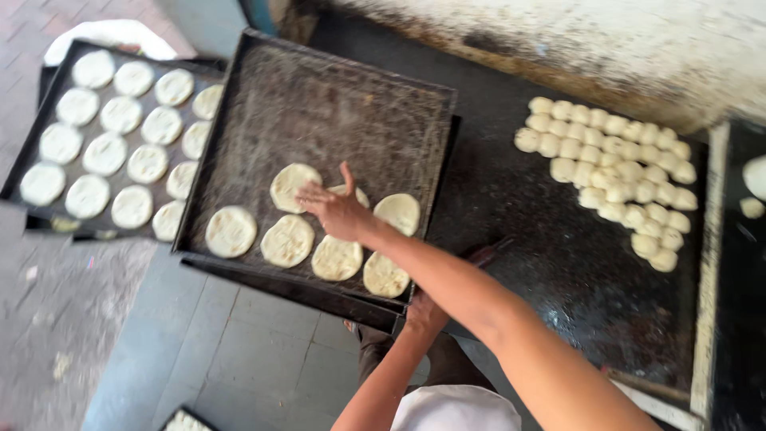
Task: The person flattens balls of dough using a rolling pin and places the resulting rounds onto large metal trays, while occasionally moving stacks of trays.
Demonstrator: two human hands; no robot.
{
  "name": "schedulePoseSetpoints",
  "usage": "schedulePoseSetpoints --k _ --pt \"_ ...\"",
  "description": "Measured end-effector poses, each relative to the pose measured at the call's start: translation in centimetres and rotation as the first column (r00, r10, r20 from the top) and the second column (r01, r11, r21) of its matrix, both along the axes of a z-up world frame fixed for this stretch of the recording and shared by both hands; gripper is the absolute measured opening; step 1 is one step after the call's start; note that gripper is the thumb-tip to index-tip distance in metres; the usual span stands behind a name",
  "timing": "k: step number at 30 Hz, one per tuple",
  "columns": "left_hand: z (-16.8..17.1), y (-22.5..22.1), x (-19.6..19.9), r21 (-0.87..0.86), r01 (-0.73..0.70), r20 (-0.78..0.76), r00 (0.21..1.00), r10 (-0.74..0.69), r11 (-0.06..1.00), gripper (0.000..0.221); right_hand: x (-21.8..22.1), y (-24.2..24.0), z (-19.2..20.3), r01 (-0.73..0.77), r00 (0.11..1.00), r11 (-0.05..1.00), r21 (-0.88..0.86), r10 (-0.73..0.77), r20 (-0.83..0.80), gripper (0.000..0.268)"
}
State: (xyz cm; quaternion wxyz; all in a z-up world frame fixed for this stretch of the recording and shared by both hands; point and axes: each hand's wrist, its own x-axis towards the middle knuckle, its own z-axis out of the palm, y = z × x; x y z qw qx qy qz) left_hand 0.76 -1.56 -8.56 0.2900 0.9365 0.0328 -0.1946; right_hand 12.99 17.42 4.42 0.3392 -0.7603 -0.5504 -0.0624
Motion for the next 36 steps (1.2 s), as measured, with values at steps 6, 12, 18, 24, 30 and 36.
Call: schedulePoseSetpoints --k 6,12,18,24,30,36 --pt "4.5 2.5 0.6 0.235 0.161 0.274 0.935 -0.224 0.959 0.043 -0.9 -17.5 2.7 0.359 0.856 0.922 0.144 -0.265 -0.444 0.009" --pt "10.0 2.0 0.9 0.061 -0.156 0.294 0.947 0.132 0.986 0.056 3.5 -43.8 3.1 0.862 0.474 0.503 -0.06 -0.843 -0.254 0.032" --pt "12.5 0.9 0.8 0.266 -0.202 0.355 0.93 0.099 0.943 0.052 10.5 -57.4 1.9 0.89 0.352 0.234 -0.39 -0.898 0.263 0.039" --pt "11.7 -0.4 0.4 0.238 -0.354 0.456 0.863 0.218 0.904 0.056 3.6 -49.6 -1.6 0.598 0.798 0.798 0.072 -0.584 -0.148 0.032" --pt "12.0 -1.0 1.2 0.203 -0.423 0.397 0.86 0.321 0.883 0.056 -1.0 -43.8 -0.2 0.404 0.837 0.911 -0.082 -0.404 -0.37 0.057" --pt "11.4 -1.4 0.4 0.202 -0.464 0.442 0.829 0.342 0.862 0.057 2.6 -41.9 0.2 0.362 0.893 0.871 -0.332 -0.426 -0.145 0.047"
